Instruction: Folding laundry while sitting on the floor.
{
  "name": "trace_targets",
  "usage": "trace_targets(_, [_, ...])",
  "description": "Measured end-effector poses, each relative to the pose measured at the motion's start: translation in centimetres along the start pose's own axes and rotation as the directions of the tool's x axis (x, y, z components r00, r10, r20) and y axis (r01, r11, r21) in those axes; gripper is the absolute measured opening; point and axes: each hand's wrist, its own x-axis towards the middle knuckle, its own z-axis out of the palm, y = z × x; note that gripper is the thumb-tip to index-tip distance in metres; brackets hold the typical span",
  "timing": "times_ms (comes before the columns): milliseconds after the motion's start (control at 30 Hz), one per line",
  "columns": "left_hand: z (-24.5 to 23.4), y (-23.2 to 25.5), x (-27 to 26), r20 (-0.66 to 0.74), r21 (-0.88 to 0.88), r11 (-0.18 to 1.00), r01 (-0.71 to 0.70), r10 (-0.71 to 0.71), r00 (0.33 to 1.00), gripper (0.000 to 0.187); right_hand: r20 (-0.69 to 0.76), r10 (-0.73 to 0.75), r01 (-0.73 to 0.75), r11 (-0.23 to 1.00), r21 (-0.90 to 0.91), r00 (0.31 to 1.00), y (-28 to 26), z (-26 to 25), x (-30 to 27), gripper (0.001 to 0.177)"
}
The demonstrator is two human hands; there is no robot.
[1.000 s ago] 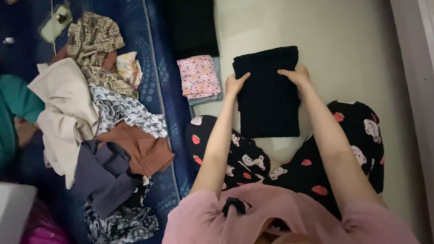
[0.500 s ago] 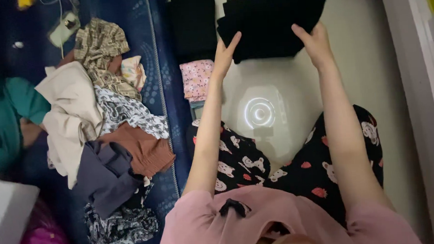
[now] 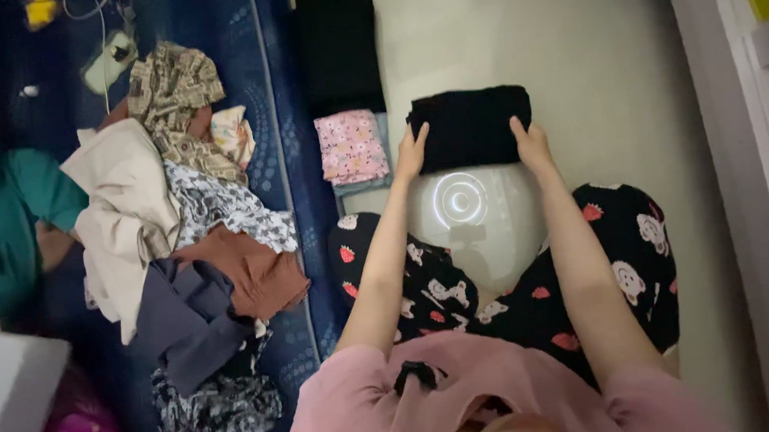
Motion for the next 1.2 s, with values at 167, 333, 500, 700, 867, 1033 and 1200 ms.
trace_targets(167, [0.9, -0.7, -0.2, -0.059, 0.032, 0.994, 0.103, -0.101, 0.993, 0.063, -0.06, -0.112, 0.108, 0.992, -0.06, 0.992, 2.3, 2.0, 1.9, 0.059])
trace_targets(333, [1.2, -0.4, -0.1, -0.185, -0.051, 0.998, 0.038, -0.047, 0.982, 0.05, -0.168, -0.147, 0.125, 0.983, -0.134, 0.975, 3.8, 4.0, 4.0, 0.058])
trace_targets(500, [1.5, -1.0, -0.4, -0.259, -0.048, 0.994, 0.095, -0.105, 0.96, 0.043, -0.065, 0.03, -0.031, 0.999, -0.013, 0.997, -0.1, 2.3, 1.8, 0.047])
trace_targets(700, [0.6, 1.5, -0.8, -0.269, -0.061, 0.997, 0.055, -0.069, 0.961, 0.042, 0.061, -0.023, 0.001, 0.94, 0.342, 0.998, -0.6, 0.6, 2.2, 0.03])
trace_targets(867, [0.0, 4.5, -1.4, -0.265, -0.074, 0.997, 0.01, -0.03, 0.964, 0.059, 0.09, -0.073, 0.038, 0.939, 0.341, 0.993, -5.0, -0.9, 0.3, 0.058])
trace_targets(1033, [-0.2, 8.0, -2.4, -0.272, 0.004, 0.996, -0.089, 0.086, 0.958, 0.079, -0.075, -0.237, 0.248, 0.925, 0.289, 0.969, -4.1, 0.0, 1.2, 0.091])
trace_targets(1200, [1.6, 12.3, -2.6, -0.147, 0.408, 0.878, -0.25, 0.333, 0.931, 0.071, -0.171, -0.432, 0.312, 0.826, -0.469, 0.886, -9.3, 3.4, -2.3, 0.057])
